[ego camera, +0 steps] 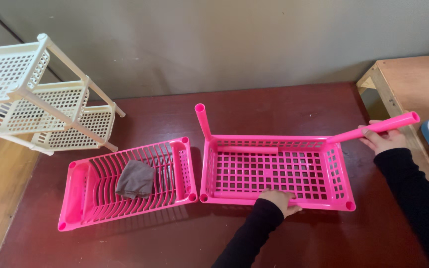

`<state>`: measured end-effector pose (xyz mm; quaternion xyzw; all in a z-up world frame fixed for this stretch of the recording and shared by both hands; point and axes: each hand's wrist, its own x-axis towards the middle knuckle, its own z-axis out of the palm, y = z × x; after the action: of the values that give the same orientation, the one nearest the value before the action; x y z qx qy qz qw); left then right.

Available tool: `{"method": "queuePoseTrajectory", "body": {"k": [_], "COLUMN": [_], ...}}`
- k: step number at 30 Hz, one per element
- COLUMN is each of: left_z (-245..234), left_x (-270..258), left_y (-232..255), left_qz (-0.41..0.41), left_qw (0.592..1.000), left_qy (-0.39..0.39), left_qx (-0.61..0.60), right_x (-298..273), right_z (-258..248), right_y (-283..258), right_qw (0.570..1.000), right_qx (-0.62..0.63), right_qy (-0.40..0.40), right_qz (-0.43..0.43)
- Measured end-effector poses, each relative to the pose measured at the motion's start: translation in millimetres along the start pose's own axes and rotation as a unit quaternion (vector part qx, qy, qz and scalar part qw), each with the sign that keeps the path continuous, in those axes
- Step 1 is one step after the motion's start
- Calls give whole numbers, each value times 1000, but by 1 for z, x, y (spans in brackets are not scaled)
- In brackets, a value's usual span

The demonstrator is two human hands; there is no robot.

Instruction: The person wipes a pink plastic shelf component with a gray cloth, then inserts pink plastic poles into the basket's corner sockets to begin assembling a shelving unit. The person handles the basket and poles one at a time and leaves the partially assembled unit on the table.

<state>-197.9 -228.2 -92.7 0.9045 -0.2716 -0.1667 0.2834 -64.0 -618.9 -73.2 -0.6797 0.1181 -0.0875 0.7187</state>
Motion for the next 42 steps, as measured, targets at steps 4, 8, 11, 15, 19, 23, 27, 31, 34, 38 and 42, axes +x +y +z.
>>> {"method": "queuePoseTrajectory", "body": {"k": [4, 8, 11, 15, 19, 23, 27, 31, 34, 38, 42], "left_z": [5, -6, -13, -17, -14, -11, -11, -9, -6, -8, -12], "left_x": [1, -4, -7, -5, -1, -2, -1, -1, -1, 2, 3], "left_y": [3, 10, 15, 18, 18, 17, 18, 16, 16, 16, 17], "left_qz": [-4, -25, -28, -31, -26, -26, -35, -43, -33, -49, -55], "left_qw": [1000, 999, 999, 998, 994, 995, 994, 994, 995, 992, 992], "left_qy": [13, 11, 18, -22, -40, -21, -28, -35, 5, -41, -55], "left_qx": [12, 23, 23, 59, 96, 98, 96, 89, 94, 105, 103], "right_x": [21, 33, 35, 33, 29, 25, 21, 24, 30, 45, 43], "right_z": [-6, -5, 0, 10, 17, 30, 39, 43, 33, 21, 29], "right_y": [-2, -4, -9, -20, -34, -49, -60, -54, -41, -32, -43], "right_qw": [999, 998, 995, 987, 965, 944, 876, 935, 927, 942, 958], "right_qx": [-33, -50, -82, -139, -248, -295, -462, -323, -351, -273, -195], "right_qy": [-20, -39, -54, -75, -84, -138, -102, -130, -110, -186, -207], "right_qz": [-3, -25, -22, -17, -25, -59, -89, -70, -69, -48, 22]}}
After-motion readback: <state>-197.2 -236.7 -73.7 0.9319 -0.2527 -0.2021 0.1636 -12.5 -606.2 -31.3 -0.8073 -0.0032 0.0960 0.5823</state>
